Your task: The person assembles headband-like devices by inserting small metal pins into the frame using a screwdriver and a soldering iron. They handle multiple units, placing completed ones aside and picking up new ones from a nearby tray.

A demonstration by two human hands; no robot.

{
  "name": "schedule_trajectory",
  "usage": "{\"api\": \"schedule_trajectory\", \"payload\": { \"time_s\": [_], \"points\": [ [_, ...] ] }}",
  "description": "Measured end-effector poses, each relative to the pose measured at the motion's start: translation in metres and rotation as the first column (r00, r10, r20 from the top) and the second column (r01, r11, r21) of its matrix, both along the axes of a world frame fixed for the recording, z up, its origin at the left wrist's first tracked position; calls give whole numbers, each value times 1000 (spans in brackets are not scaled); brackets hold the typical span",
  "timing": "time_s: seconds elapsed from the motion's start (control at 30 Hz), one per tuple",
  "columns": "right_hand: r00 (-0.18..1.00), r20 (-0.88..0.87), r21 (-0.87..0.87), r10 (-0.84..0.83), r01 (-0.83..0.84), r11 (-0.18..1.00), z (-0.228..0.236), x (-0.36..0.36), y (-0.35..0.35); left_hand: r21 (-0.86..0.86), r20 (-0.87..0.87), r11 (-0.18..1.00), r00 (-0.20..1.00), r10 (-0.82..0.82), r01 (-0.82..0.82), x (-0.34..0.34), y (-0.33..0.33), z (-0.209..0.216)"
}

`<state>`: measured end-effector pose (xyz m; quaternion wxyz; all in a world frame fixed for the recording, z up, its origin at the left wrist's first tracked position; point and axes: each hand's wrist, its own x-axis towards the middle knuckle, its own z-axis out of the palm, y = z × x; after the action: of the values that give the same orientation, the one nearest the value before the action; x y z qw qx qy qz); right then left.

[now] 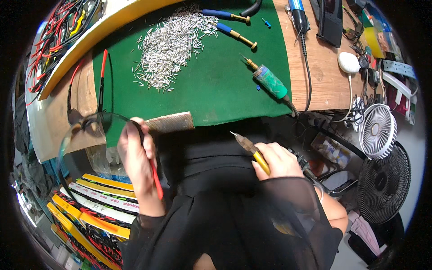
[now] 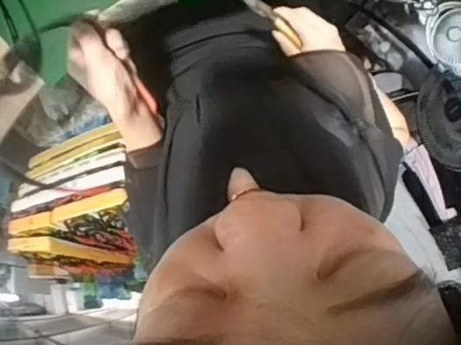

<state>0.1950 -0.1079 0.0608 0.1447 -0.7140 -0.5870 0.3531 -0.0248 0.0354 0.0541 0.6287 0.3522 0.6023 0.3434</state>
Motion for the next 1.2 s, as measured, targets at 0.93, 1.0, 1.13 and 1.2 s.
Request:
{"api": "schedule_trajectory", "payload": {
  "time_s": [0.93,1.0,1.13,1.2],
  "points": [
    [938,-90,443,336,-264,857,-10,-18,99,-197,430,937,884,-182,289,38,-50,-42],
    [945,-131,451,300,-213,867,-18,-16,102,-293,487,896,859,-160,333,28,-48,-39],
    [944,-162,447,286,-188,875,-23,-17,102,-365,523,854,841,-141,370,24,-47,-30],
    [949,-150,446,277,-185,876,-22,-18,102,-368,502,851,851,-158,375,23,-51,-39]
  ]
}}
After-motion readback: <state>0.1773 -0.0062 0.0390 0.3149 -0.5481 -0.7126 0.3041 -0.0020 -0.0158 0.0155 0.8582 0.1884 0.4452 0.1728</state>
